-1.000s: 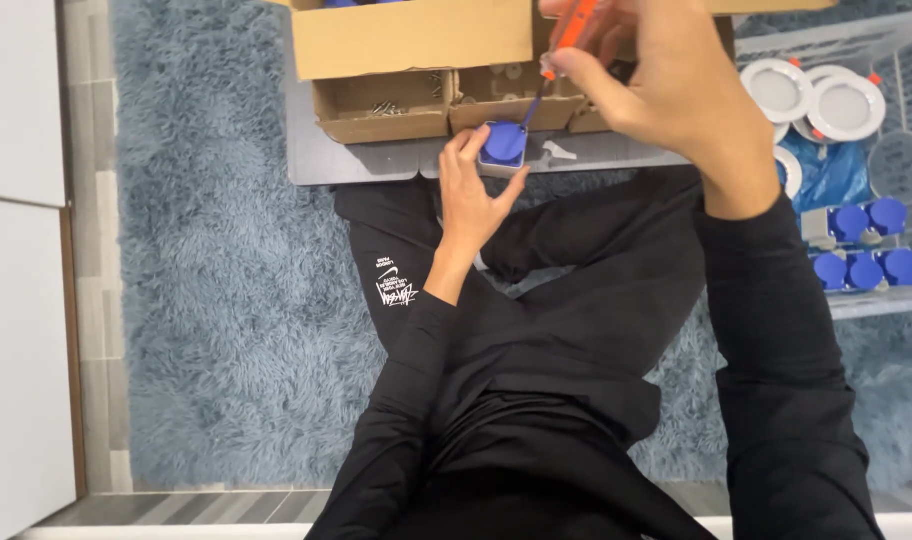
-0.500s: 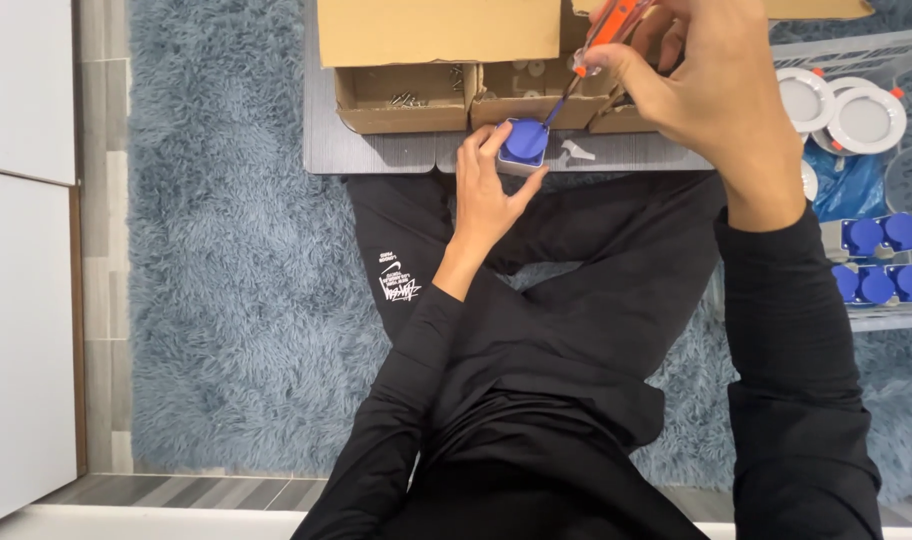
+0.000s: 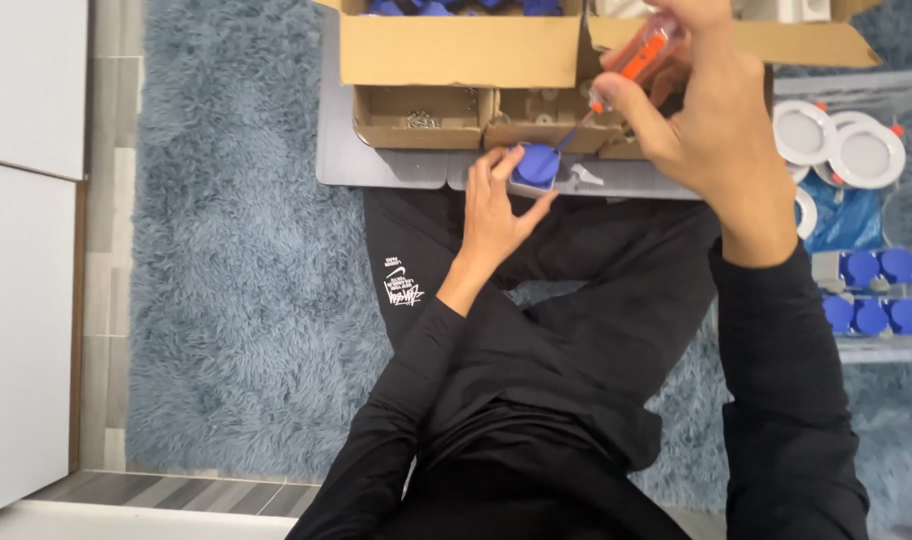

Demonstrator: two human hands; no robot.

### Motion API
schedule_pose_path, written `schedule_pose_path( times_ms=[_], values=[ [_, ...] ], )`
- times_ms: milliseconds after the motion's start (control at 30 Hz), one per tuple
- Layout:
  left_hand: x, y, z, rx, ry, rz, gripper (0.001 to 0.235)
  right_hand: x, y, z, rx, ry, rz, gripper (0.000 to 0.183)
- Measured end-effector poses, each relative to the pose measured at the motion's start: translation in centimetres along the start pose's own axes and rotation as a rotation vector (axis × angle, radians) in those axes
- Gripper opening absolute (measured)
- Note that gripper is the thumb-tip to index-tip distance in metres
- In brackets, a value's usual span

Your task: The person sits on the floor and uses a screwdriver to tighten screws into a blue plastic electrical component. They then attach a white circular part and a black connector to the blue component, securing them with additional screws.

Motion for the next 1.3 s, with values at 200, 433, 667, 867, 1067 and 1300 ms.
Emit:
schedule_pose_path(
  times_ms=[200,433,667,867,1067,1300],
  values=[
    [0.0,0.0,-0.1,0.009,-0.002,0.020,0.086,0.0,-0.3,-0.1,-0.024,-0.046,-0.034,0.066],
    [0.0,-0.3,0.0,0.037,0.020,0.042,0.085,-2.6,1.7,-0.9,-0.118,0.045,0.057,0.088],
    [0.4,-0.4,-0.2,0.075,0.066,0.008,0.085,-3.9,2.9,-4.0,-0.211,-0.169,0.088,0.059],
    [0.7,-0.9,-1.0,0.085,0.061,0.006,0.088,-2.4,-3.8,-1.2,-0.211,-0.031,-0.004,0.044],
    [1.3,-1.6,-1.2,0.100,0.109,-0.011,0.082,-5.2,-10.9,-0.5,-0.126,-0.008,0.167,0.059],
    [1.3,-1.5,-1.2,-0.031,-0.029,0.057,0.078,-6.0,-14.0,0.2,-0.198,0.089,0.147,0.048]
  ],
)
Point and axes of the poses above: each hand's wrist, its own z-axis towards the middle knuckle, its own y-axis out of the back of the hand, x = y × z, the point moved 6 cm from there along z, towards the middle knuckle, and after that the axes turned 10 degrees about -y, right-handed, at the moved point
